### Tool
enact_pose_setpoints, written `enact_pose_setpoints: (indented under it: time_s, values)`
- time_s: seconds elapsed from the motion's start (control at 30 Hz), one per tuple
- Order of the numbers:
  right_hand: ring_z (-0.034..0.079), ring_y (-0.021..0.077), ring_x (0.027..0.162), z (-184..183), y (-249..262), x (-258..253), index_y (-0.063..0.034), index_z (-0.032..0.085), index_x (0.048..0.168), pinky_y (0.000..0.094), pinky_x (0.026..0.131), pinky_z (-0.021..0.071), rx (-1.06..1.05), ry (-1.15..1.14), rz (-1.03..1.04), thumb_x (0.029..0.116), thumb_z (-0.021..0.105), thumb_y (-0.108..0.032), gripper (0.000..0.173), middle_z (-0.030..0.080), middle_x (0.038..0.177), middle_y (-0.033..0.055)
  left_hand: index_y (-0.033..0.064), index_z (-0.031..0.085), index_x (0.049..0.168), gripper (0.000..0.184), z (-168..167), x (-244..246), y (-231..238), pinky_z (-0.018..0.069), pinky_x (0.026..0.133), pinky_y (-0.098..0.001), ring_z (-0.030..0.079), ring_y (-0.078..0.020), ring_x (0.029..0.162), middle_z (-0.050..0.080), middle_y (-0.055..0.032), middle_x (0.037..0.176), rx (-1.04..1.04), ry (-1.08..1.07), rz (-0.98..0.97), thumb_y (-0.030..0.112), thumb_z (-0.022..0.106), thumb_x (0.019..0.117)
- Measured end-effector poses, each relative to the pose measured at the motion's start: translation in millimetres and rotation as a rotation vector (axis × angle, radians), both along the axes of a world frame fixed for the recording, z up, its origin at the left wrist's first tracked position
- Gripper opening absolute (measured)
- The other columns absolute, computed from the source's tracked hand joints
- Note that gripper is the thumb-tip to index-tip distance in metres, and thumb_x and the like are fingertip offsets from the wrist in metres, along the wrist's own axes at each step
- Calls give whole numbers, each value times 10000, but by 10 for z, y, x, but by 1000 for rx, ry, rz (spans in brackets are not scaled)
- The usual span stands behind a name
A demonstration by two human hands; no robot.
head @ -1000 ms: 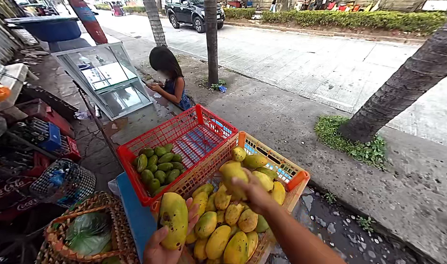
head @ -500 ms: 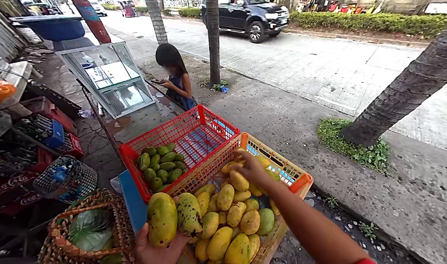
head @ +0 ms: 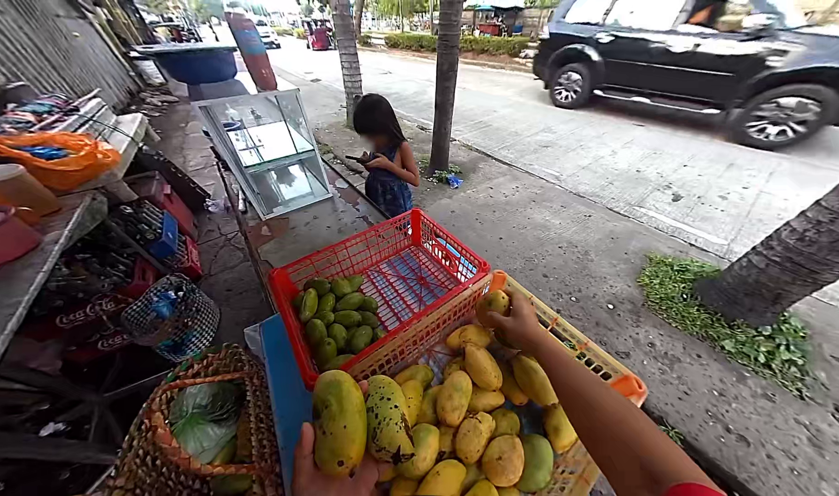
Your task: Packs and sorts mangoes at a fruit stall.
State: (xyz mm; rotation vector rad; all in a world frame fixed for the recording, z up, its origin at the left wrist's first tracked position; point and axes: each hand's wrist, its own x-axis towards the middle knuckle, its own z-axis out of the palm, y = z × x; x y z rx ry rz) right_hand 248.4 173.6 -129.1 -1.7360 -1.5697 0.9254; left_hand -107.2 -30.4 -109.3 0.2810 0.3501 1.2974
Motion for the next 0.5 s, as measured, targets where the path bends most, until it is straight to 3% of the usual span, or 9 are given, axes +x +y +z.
enact_pose_setpoints:
  time_s: [0.07,0.13,0.17,0.23,0.3,0.37,0.43,0.5]
  values:
    - [684,313,1068,75,-78,64,22,430,1426,483,941,571,6,321,-101,924,750,-195,634,652,1223,229,204,647,1360,823,-11,-1,14,569,856,-608,642,-411,1175,637,-191,1337,-8,11,9,675,797,703]
    - [714,275,945,151,-208,78,-22,465,1402,427,816,612,-31,683,-195,1024,622,-163,433,683,1143,196,206,648,1356,823,-25,5,29,571,852,-611,647,-411,1168,644,-190,1326,-11,13,2,675,804,697]
    - [713,283,922,183,-268,68,-53,475,1416,430,780,612,-72,838,-234,1070,541,-210,386,681,1148,195,210,648,1356,823,-32,-1,39,569,857,-612,645,-409,1173,643,-187,1330,-11,17,-5,674,804,695]
    - [683,316,1008,242,-359,3,-101,406,1478,465,799,595,-190,1060,-287,1104,403,-407,483,619,1274,201,219,647,1362,820,-41,-19,61,566,866,-613,638,-407,1189,636,-179,1347,-6,37,-13,681,797,702]
    - [643,389,1142,292,-429,-101,-137,305,1554,535,880,581,-294,1225,-321,1061,317,-608,682,527,1420,235,220,647,1360,824,-32,-28,64,565,867,-616,635,-407,1193,634,-176,1351,-20,44,-4,678,805,694]
    - [596,461,1213,358,-479,-192,-157,262,1578,614,921,555,-357,1350,-330,1012,259,-713,793,469,1475,270,220,646,1354,825,-24,-22,65,566,861,-616,635,-407,1190,634,-176,1345,-31,45,1,675,812,686]
    - [590,473,1206,404,-529,-255,-151,276,1562,634,918,544,-376,1400,-301,989,265,-747,828,481,1448,283,218,659,1347,805,-8,-7,52,571,863,-604,640,-392,1191,642,-169,1341,-8,42,-7,681,796,703]
    - [621,439,1148,469,-531,-325,-106,325,1515,602,900,565,-345,1374,-211,1036,321,-642,719,530,1365,273,202,660,1349,805,19,-6,20,572,868,-592,643,-383,1189,645,-171,1336,14,32,0,673,796,711]
